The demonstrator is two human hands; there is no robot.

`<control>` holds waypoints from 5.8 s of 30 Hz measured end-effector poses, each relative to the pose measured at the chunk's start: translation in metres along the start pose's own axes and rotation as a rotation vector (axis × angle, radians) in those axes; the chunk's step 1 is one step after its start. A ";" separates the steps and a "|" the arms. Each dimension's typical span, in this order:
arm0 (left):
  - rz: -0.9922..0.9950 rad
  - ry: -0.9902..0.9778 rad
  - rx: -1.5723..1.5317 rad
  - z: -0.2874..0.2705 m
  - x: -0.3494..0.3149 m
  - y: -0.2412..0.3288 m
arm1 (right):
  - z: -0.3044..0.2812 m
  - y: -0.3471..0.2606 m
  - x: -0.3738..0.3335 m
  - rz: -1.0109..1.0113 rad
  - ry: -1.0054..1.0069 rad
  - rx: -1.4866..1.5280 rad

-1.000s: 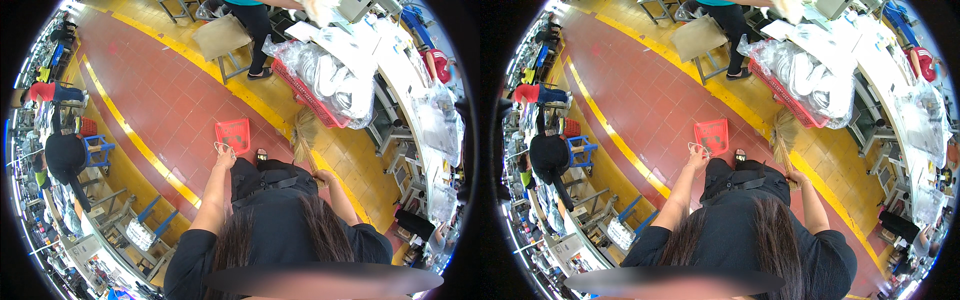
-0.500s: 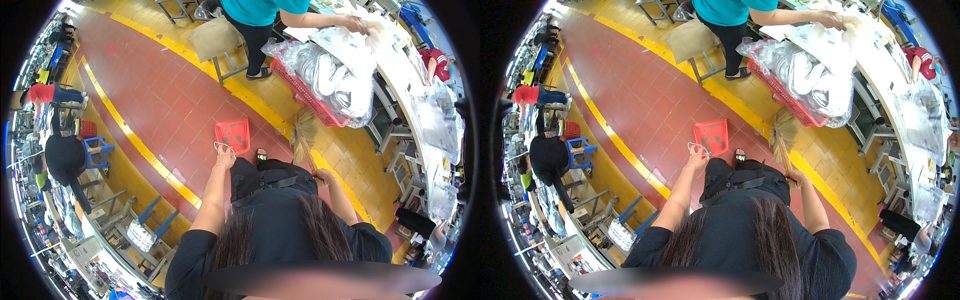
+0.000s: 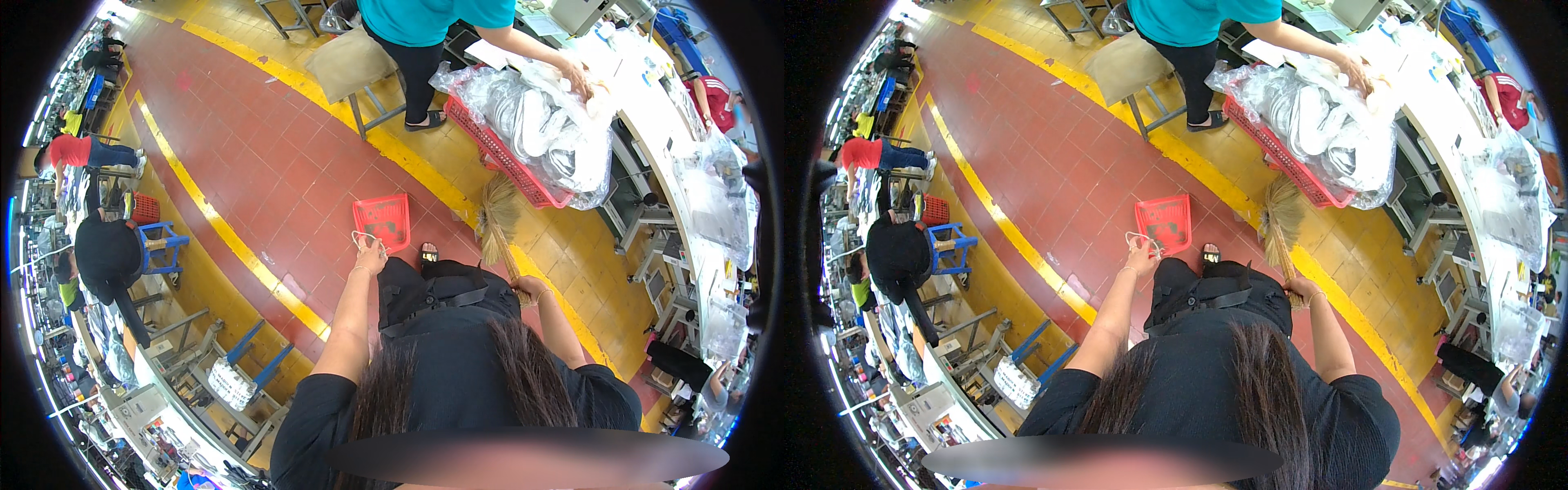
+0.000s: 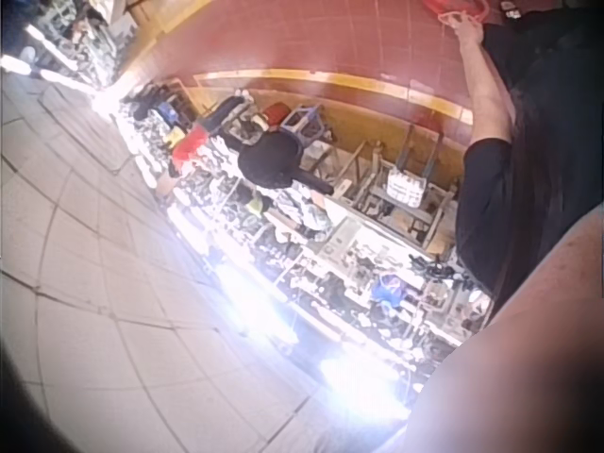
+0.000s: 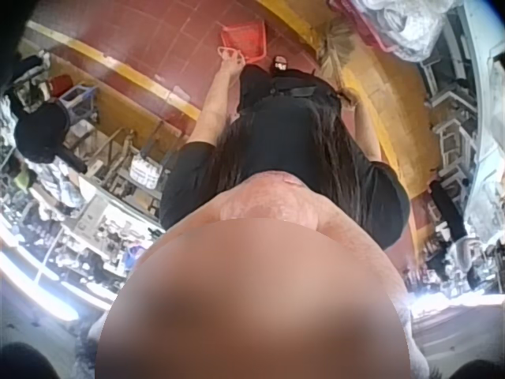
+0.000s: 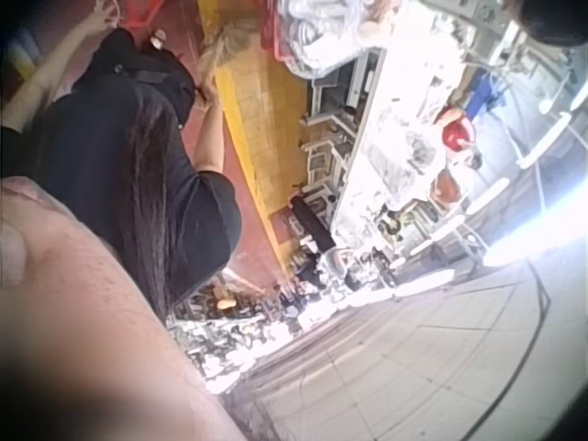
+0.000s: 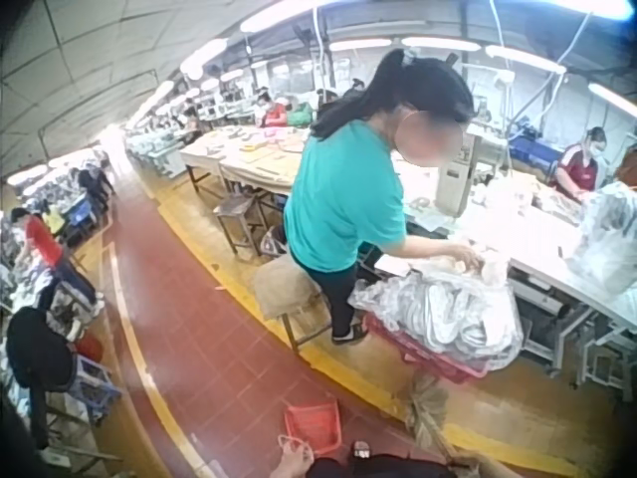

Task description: The person sweeps debris on a factory floor using a broom and dustpan. They move around the workspace, sweeping small pieces of material into the dustpan while other workers are visible in the background.

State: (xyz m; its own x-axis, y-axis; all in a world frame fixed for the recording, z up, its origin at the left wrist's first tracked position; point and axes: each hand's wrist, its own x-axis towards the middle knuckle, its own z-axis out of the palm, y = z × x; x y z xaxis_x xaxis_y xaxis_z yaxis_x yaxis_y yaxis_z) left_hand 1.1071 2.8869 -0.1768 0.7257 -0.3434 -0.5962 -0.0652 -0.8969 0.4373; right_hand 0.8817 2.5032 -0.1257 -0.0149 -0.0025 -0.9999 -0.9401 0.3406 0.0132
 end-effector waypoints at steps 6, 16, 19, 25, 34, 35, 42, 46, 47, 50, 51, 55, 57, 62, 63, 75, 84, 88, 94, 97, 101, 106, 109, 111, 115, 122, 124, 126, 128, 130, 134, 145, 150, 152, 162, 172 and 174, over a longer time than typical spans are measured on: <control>0.001 0.003 -0.008 -0.001 -0.001 0.001 | 0.001 -0.001 -0.001 0.007 -0.019 0.017; -0.003 0.022 -0.001 0.000 0.001 0.001 | 0.001 -0.002 -0.007 0.024 -0.008 0.033; -0.018 0.012 0.004 -0.001 0.001 0.002 | -0.001 0.000 0.001 0.036 -0.025 0.047; -0.030 0.001 0.010 -0.003 0.001 0.004 | -0.007 0.004 0.015 0.031 -0.014 0.014; -0.044 -0.022 -0.037 -0.006 0.001 0.005 | -0.011 0.007 0.022 0.029 -0.007 0.035; -0.038 -0.020 -0.042 -0.006 0.001 0.005 | -0.011 0.006 0.022 0.032 0.006 -0.009; -0.030 -0.016 -0.056 -0.006 0.001 0.005 | -0.011 0.004 0.016 0.028 -0.023 0.013; -0.020 0.013 -0.029 -0.002 0.002 0.002 | -0.009 0.002 0.012 0.035 -0.041 0.025; -0.013 0.019 -0.038 -0.001 0.003 0.001 | -0.009 0.002 0.011 0.044 -0.021 0.010; -0.007 0.021 -0.049 0.000 0.004 0.000 | -0.008 0.001 0.008 0.040 -0.024 0.016; -0.005 0.019 -0.052 0.000 0.004 -0.001 | -0.008 0.001 0.007 0.031 -0.037 0.029; -0.007 0.023 -0.038 -0.002 0.003 0.001 | -0.008 0.000 0.006 0.047 -0.049 0.029; -0.027 -0.008 -0.073 -0.003 0.003 0.002 | -0.009 0.000 0.007 0.054 -0.044 0.027; -0.046 -0.029 -0.089 -0.003 0.004 0.002 | -0.013 0.001 0.013 0.057 -0.071 -0.006; -0.043 -0.031 -0.089 -0.002 0.004 0.002 | -0.013 0.001 0.014 0.048 -0.061 -0.014; -0.025 0.051 -0.035 -0.006 0.000 0.008 | -0.012 -0.003 0.006 0.038 0.002 -0.009; -0.013 0.071 -0.032 -0.001 0.003 0.004 | -0.013 -0.002 0.008 0.053 -0.012 -0.006; -0.012 0.080 -0.023 -0.001 0.003 0.004 | -0.011 -0.004 0.002 0.049 0.006 -0.032; -0.032 0.064 -0.053 -0.003 0.002 0.005 | -0.003 -0.009 -0.016 0.026 0.005 -0.031; -0.037 0.060 -0.045 -0.002 0.003 0.005 | -0.003 -0.009 -0.016 0.028 -0.019 -0.010; -0.026 0.063 -0.052 -0.002 0.003 0.005 | -0.007 -0.005 -0.006 0.014 -0.007 -0.006; -0.025 0.064 -0.061 -0.003 0.003 0.005 | -0.011 -0.003 0.004 0.021 -0.041 -0.018; -0.029 0.060 -0.069 -0.004 0.002 0.006 | -0.010 -0.004 0.002 0.036 -0.020 -0.058; -0.026 0.062 -0.055 -0.005 0.002 0.007 | -0.009 -0.004 0.000 0.034 -0.006 -0.054; -0.026 0.055 -0.045 -0.006 0.003 0.007 | -0.010 -0.002 0.000 0.032 -0.028 0.000; -0.016 0.044 -0.022 -0.005 0.006 0.004 | -0.009 0.007 0.004 -0.008 0.015 0.017; -0.027 0.057 -0.020 -0.006 0.004 0.005 | -0.011 0.010 -0.006 -0.044 0.015 0.039; -0.043 0.107 0.016 -0.009 0.000 0.009 | -0.016 0.015 -0.023 -0.064 0.055 0.049; -0.122 0.105 0.044 -0.013 -0.005 0.013 | -0.028 0.022 -0.047 -0.076 0.111 0.049; -0.247 0.085 0.064 -0.013 -0.008 0.015 | -0.047 0.033 -0.076 -0.111 0.156 -0.012; -0.228 -0.001 0.146 0.002 -0.002 0.004 | -0.078 0.076 -0.127 -0.157 0.285 -0.090; -0.730 -0.385 -0.471 0.012 0.041 -0.045 | -0.064 0.163 -0.132 -0.104 0.465 0.045; -0.844 -0.484 -0.953 -0.003 0.024 -0.042 | -0.045 0.071 -0.041 -0.151 0.003 0.684; -0.843 -0.436 -1.060 -0.012 0.018 -0.049 | -0.019 0.026 -0.010 -0.133 -0.105 0.738; -0.736 -0.083 -1.181 -0.072 -0.028 -0.114 | 0.204 -0.119 0.019 -0.096 -0.316 0.595; -0.753 0.101 -1.062 -0.168 -0.020 -0.216 | 0.409 -0.278 0.006 -0.294 -0.378 0.483; -0.811 0.082 -1.058 -0.184 -0.017 -0.239 | 0.425 -0.307 0.005 -0.304 -0.411 0.494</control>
State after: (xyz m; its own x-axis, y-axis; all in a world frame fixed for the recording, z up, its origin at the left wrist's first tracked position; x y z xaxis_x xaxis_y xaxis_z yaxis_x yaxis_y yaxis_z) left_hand 1.2369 3.1586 -0.1475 0.3474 0.2318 -0.9086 0.9333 -0.1788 0.3113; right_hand 1.3152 2.7982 -0.1381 0.4449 0.1566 -0.8818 -0.6167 0.7675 -0.1748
